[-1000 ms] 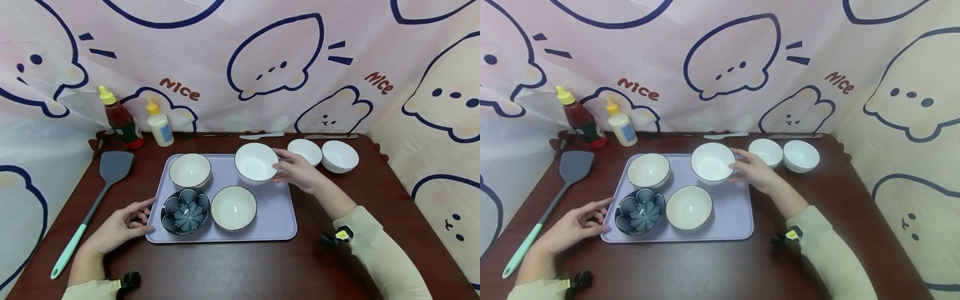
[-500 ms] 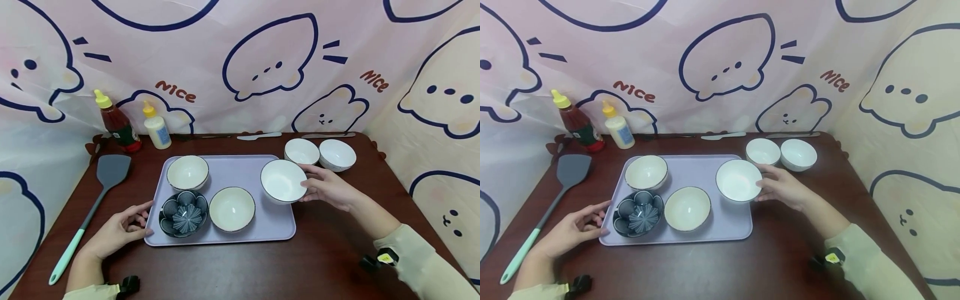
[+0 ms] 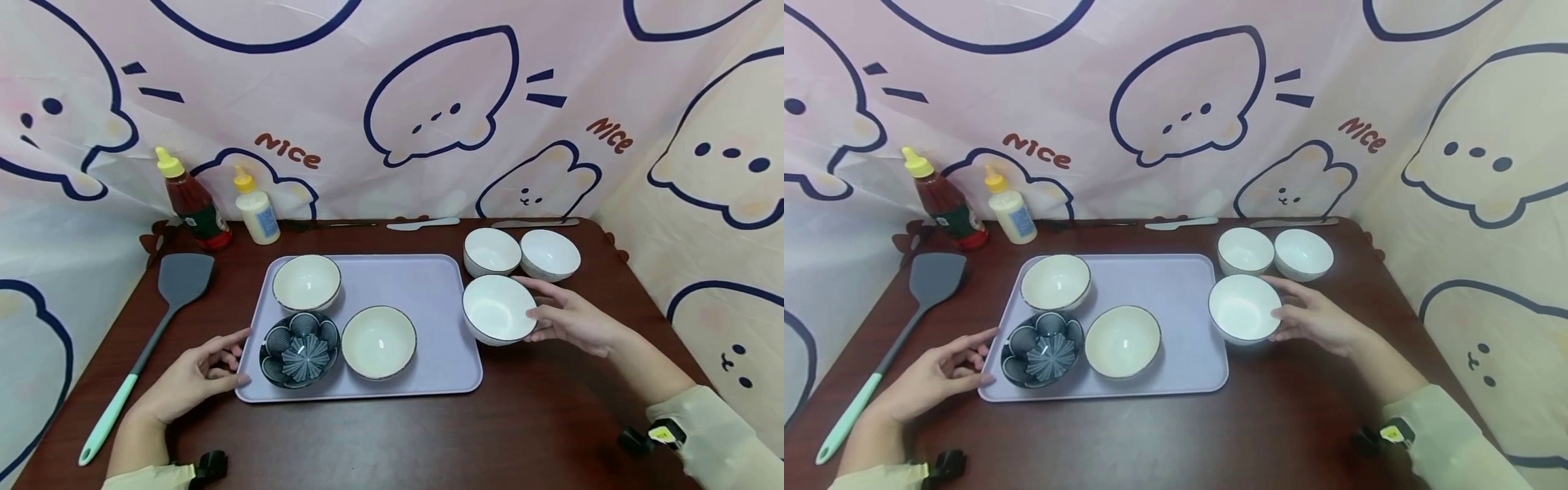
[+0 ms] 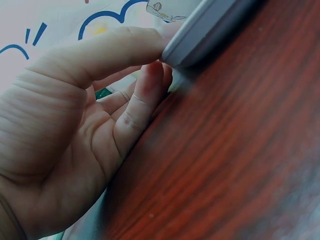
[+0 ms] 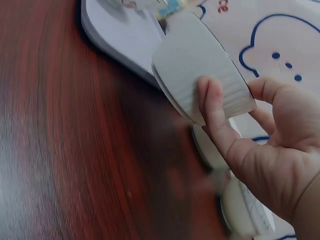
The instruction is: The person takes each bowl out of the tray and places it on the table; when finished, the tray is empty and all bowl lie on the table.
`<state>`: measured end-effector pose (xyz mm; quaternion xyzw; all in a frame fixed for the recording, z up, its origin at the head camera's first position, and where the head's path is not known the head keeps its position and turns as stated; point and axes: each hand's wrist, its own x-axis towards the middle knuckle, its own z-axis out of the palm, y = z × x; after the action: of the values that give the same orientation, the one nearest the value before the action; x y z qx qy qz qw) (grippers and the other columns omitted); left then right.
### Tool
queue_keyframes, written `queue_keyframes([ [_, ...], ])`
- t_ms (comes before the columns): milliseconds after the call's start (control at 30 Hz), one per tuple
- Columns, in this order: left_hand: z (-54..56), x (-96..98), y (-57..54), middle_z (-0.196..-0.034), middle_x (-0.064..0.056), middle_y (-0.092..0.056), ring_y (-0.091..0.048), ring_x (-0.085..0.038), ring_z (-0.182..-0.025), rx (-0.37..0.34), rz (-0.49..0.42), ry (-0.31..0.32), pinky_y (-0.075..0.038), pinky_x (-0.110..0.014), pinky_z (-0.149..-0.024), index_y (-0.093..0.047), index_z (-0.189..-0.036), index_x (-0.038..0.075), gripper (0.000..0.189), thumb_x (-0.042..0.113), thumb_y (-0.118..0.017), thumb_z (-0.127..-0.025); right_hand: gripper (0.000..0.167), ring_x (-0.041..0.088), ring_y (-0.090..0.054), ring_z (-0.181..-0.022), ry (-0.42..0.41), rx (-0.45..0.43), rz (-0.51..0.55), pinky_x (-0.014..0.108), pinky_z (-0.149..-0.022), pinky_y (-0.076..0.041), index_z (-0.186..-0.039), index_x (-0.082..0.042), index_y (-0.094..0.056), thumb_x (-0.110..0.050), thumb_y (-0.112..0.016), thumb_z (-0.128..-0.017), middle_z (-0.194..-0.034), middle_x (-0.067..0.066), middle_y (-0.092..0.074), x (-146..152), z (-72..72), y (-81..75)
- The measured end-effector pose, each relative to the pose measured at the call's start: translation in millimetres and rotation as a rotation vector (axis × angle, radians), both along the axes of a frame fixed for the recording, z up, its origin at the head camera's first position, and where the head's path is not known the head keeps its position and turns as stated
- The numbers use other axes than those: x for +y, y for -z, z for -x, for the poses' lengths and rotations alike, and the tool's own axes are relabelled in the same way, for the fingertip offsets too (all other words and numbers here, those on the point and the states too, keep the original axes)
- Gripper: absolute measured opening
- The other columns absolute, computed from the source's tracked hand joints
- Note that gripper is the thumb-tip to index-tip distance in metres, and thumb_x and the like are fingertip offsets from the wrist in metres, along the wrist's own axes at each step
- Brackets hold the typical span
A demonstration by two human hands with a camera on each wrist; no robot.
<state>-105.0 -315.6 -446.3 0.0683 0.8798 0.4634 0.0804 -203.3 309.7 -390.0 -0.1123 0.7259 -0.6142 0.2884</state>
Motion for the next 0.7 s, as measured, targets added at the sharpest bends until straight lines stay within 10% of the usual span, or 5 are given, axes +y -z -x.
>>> queue_keyframes([
  [700, 0.7, -1.4, 1.4, -0.107, -0.01, -0.055, -0.057, -0.007, -0.09, -0.024, 0.005, -0.004, -0.054, -0.02, -0.072, -0.046, -0.148, 0.008, 0.074, 0.023, -0.081, -0.085, 0.069, 0.021, -0.071, -0.092, -0.068, 0.002, 0.089, 0.038, -0.08, -0.06, -0.16, -0.016, -0.017, -0.001, -0.051, -0.101, -0.137, 0.006, -0.047, 18.2, 22.8, 21.8],
])
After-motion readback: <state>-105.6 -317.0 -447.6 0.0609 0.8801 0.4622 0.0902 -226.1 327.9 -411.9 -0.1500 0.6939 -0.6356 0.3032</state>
